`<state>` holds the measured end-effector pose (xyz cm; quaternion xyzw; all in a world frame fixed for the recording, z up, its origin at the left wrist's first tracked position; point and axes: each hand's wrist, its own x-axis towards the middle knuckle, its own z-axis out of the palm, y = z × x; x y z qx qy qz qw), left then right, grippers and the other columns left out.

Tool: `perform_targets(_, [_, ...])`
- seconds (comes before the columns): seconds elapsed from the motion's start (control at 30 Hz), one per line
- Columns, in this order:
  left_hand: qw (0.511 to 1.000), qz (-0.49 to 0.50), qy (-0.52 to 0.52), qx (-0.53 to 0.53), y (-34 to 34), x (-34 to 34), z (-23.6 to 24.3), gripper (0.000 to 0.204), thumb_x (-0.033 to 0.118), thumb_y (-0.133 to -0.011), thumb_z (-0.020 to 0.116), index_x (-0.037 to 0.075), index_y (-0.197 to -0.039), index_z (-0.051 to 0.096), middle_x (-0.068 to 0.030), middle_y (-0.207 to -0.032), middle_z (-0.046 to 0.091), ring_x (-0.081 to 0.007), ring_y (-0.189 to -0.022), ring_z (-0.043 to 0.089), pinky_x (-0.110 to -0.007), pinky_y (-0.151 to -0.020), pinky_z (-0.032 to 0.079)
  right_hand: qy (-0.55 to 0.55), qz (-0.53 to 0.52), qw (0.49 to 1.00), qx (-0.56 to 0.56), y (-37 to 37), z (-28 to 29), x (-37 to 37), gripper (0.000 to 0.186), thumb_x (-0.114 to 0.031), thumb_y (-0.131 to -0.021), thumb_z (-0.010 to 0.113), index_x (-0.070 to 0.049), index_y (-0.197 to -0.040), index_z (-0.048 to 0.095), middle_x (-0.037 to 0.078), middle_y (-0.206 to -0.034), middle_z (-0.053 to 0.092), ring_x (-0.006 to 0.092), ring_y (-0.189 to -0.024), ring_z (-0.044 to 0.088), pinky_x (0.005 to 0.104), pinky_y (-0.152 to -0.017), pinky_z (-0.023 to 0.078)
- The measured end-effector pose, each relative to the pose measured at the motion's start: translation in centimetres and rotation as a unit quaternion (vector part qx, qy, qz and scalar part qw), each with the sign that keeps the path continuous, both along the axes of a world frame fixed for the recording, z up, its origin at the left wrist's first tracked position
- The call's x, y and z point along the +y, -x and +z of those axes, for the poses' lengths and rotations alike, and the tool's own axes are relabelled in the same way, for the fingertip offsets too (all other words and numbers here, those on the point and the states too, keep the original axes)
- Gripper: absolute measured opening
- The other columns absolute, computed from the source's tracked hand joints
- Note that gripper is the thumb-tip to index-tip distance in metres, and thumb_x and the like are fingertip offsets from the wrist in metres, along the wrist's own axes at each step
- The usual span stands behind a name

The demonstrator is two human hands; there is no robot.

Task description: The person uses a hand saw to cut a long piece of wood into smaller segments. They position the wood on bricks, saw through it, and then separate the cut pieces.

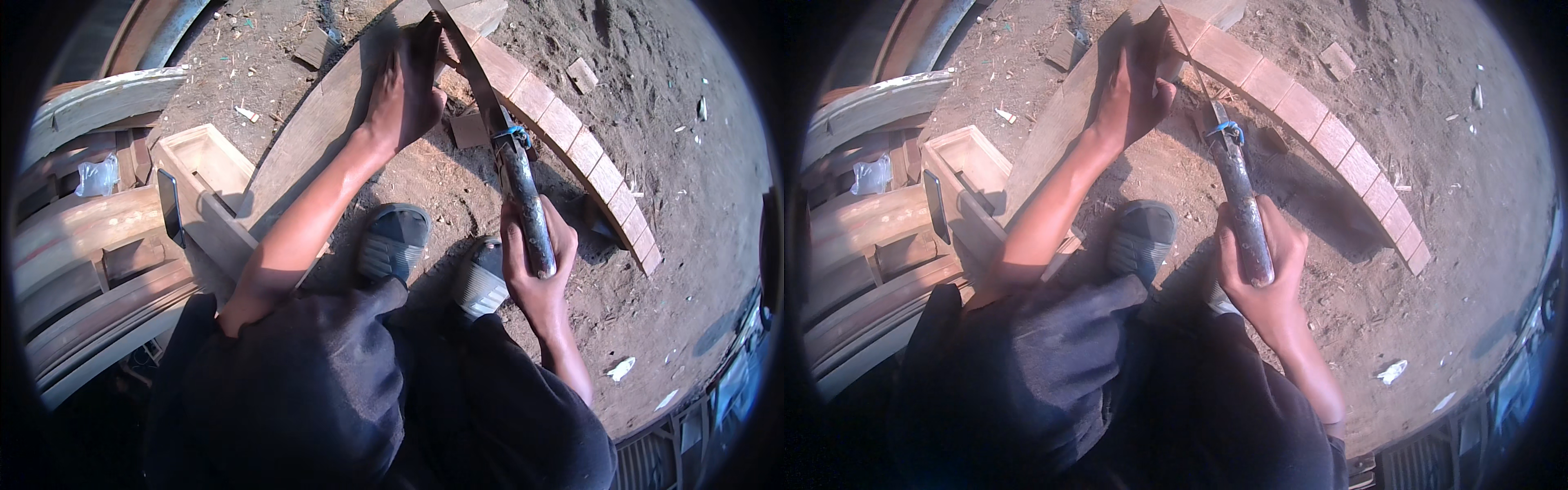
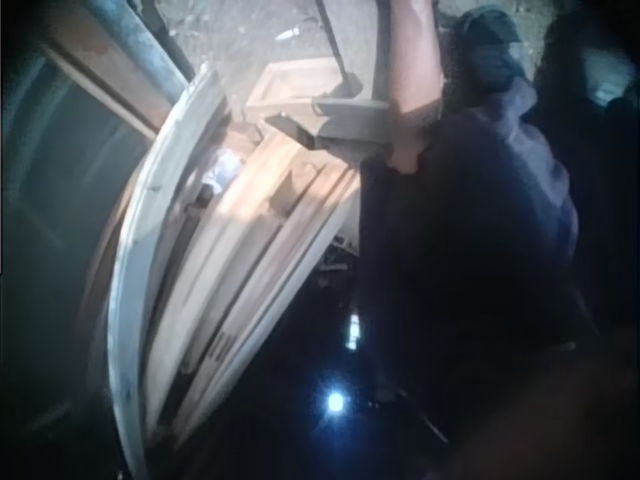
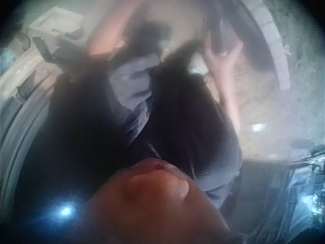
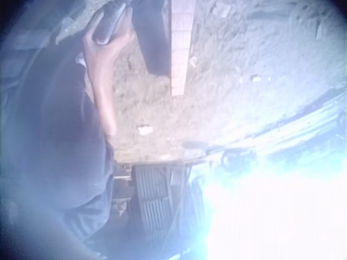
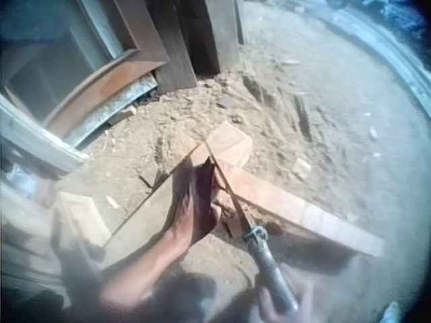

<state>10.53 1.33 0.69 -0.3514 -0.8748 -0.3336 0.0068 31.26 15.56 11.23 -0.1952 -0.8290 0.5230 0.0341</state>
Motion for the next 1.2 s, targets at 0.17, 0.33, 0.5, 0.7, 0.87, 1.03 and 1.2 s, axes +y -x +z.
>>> perform_targets(0.17, [0.992, 0.003, 0.095, 0.087, 0.0, 0.9, 0.8, 0.078, 0.005, -0.068, 0.059, -0.013, -0.138, 0.028, -0.0386, -0.132, 0.035, -0.0534, -0.124, 0.034, -0.059, -0.106, 0.028, 0.004, -0.004, 1.0, 0.0, -0.4, 0.2, -0.4, 0.014, -0.006, -0.085, 0.062, 0.004, -0.093, 0.059, 0.011, -0.077, 0.061, 0.0147, -0.068, 0.06, 0.0281, -0.068, 0.045])
perform_targets(0.33, [0.968, 0.009, 0.163, 0.191, -0.1, 2.3, 0.8, 0.059, 0.011, -0.072, 0.063, -0.017, -0.12, 0.044, -0.0408, -0.13, 0.038, -0.0539, -0.127, 0.032, -0.058, -0.106, 0.028, -0.027, 0.025, 0.999, 0.016, 0.6, -0.9, -0.1, 0.009, -0.004, -0.086, 0.061, 0.004, -0.09, 0.059, 0.01, -0.073, 0.059, 0.0134, -0.063, 0.058, 0.0266, -0.061, 0.044])
perform_targets(0.5, [0.985, -0.014, 0.125, 0.12, 0.1, 1.9, 0.6, 0.067, 0.004, -0.068, 0.06, -0.022, -0.124, 0.035, -0.0375, -0.122, 0.04, -0.0483, -0.112, 0.04, -0.054, -0.096, 0.034, 0.075, 0.018, 0.993, -0.086, -0.2, 0.1, -0.1, 0.01, -0.005, -0.086, 0.061, 0.004, -0.091, 0.059, 0.008, -0.075, 0.06, 0.0126, -0.065, 0.058, 0.0276, -0.064, 0.045])
perform_targets(0.7, [0.995, 0.006, 0.095, -0.012, -0.3, 2.2, 2.4, 0.066, 0.006, -0.074, 0.058, -0.02, -0.13, 0.035, -0.0363, -0.139, 0.031, -0.0482, -0.127, 0.033, -0.051, -0.105, 0.032, 0.045, 0.005, 0.999, -0.031, 0.9, -1.2, -0.1, 0.013, -0.006, -0.084, 0.061, 0.004, -0.093, 0.06, 0.008, -0.072, 0.061, 0.0142, -0.066, 0.06, 0.0268, -0.064, 0.046])
perform_targets(0.87, [0.975, 0.007, 0.208, 0.073, 0.0, 0.5, 0.2, 0.073, 0.015, -0.079, 0.064, -0.012, -0.137, 0.031, -0.0333, -0.145, 0.028, -0.0522, -0.135, 0.023, -0.056, -0.109, 0.029, 0.083, 0.025, 0.996, -0.014, -0.1, -0.5, -0.3, 0.018, -0.01, -0.084, 0.061, 0.005, -0.094, 0.06, 0.009, -0.073, 0.062, 0.0167, -0.064, 0.062, 0.0276, -0.064, 0.047])
perform_targets(1.03, [0.754, -0.136, 0.63, 0.129, 1.0, 1.8, -0.6, 0.057, 0.027, -0.085, 0.059, -0.006, -0.131, 0.052, -0.0308, -0.138, 0.044, -0.0455, -0.139, 0.025, -0.055, -0.115, 0.02, -0.025, -0.024, 0.999, -0.024, -0.8, -2.5, 0.0, 0.036, -0.011, -0.084, 0.068, 0.007, -0.114, 0.057, 0.014, -0.095, 0.065, 0.0191, -0.089, 0.062, 0.0329, -0.088, 0.045])
perform_targets(1.2, [0.942, -0.033, 0.318, 0.103, 0.8, 1.2, -1.7, 0.07, 0.021, -0.08, 0.062, -0.008, -0.139, 0.038, -0.0316, -0.144, 0.033, -0.0482, -0.138, 0.023, -0.057, -0.113, 0.022, 0.114, 0.006, 0.991, -0.07, -0.3, 1.3, 0.7, 0.031, -0.01, -0.088, 0.063, 0.008, -0.112, 0.057, 0.012, -0.096, 0.066, 0.0145, -0.09, 0.061, 0.0293, -0.087, 0.045])
